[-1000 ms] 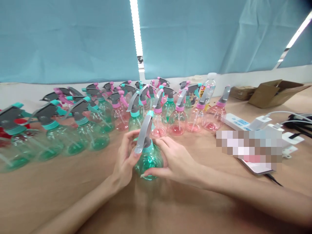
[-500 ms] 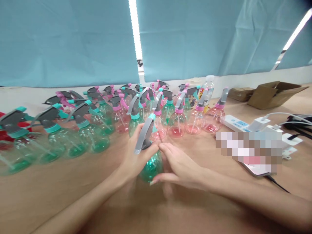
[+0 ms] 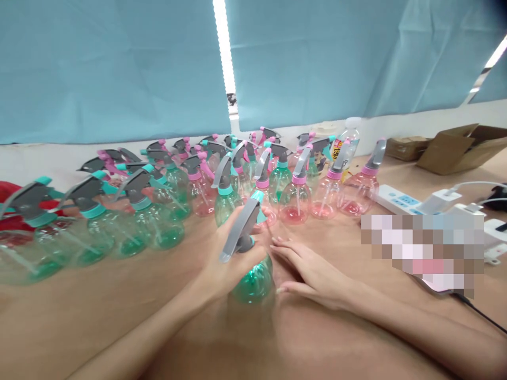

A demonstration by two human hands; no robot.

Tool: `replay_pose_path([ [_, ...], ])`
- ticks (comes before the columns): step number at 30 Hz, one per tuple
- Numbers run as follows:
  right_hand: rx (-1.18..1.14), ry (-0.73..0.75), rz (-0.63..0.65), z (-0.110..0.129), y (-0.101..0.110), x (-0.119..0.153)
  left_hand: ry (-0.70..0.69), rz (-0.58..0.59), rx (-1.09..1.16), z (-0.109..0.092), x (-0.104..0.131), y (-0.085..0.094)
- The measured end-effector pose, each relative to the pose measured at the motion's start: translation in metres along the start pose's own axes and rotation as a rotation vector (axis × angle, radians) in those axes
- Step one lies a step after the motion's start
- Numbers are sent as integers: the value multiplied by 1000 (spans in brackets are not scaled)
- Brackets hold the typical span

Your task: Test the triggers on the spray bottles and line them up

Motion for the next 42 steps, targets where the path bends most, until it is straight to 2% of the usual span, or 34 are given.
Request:
replay_pose_path([
  [15, 32, -3, 21, 2, 0, -1, -36, -19, -66, -6, 2, 2],
  [35, 7, -55, 4, 2, 3, -2, -20, -114, -108, 3, 7, 0],
  [42, 48, -35, 16, 3, 3, -4, -19, -74, -47, 4, 3, -1],
])
Point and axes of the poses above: each hand's wrist, its own x-axis away from the middle knuckle, its own y-axis out of the back of the hand, z = x × y, the point moved 6 cm from there along -x, towards the middle knuckle, and after that the axes turned 6 degrees about x, right-handed, at the moved point
